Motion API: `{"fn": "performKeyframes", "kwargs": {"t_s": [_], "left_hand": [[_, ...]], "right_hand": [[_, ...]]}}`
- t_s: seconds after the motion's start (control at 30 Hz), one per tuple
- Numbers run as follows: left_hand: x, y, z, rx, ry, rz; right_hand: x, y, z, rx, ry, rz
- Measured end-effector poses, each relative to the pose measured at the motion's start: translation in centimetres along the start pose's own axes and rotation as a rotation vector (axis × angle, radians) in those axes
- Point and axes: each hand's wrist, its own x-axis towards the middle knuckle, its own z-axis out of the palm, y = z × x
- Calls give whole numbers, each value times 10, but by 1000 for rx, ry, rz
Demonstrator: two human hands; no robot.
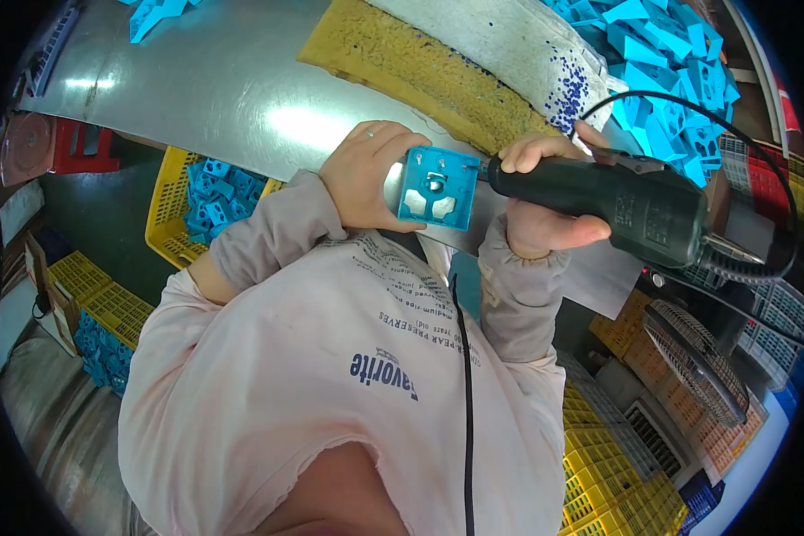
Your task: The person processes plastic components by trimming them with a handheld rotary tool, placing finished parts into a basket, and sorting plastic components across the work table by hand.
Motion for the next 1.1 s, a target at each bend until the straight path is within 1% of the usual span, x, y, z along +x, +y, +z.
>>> {"fn": "performKeyframes", "kwargs": {"t_s": [0.1, 0.2, 0.3, 0.53, 0.7, 0.8, 0.9, 1.0, 1.1], "left_hand": [[0, -1, 0, 6, 20, 0], [-1, 0, -1, 14, 28, 4], [0, 0, 0, 13, 23, 0], [2, 1, -2, -24, 11, -17], [4, 0, -4, -26, 1, -29], [4, 0, -4, -19, 14, -21], [3, 1, -4, -20, 8, -18], [5, 1, -6, -19, 4, -24], [5, 0, -6, -24, -7, -35]], "right_hand": [[0, 1, 3, -13, 22, 42], [1, 3, 3, 61, -56, 24], [-2, 5, 4, 57, -120, 25], [4, 8, 13, 53, -150, 194], [4, 12, 16, 31, -123, 238], [5, 14, 19, 8, -141, 191], [16, 4, 21, -117, -100, 380], [16, 9, 18, -96, -129, 374], [8, 11, 32, -168, -36, 322]]}}
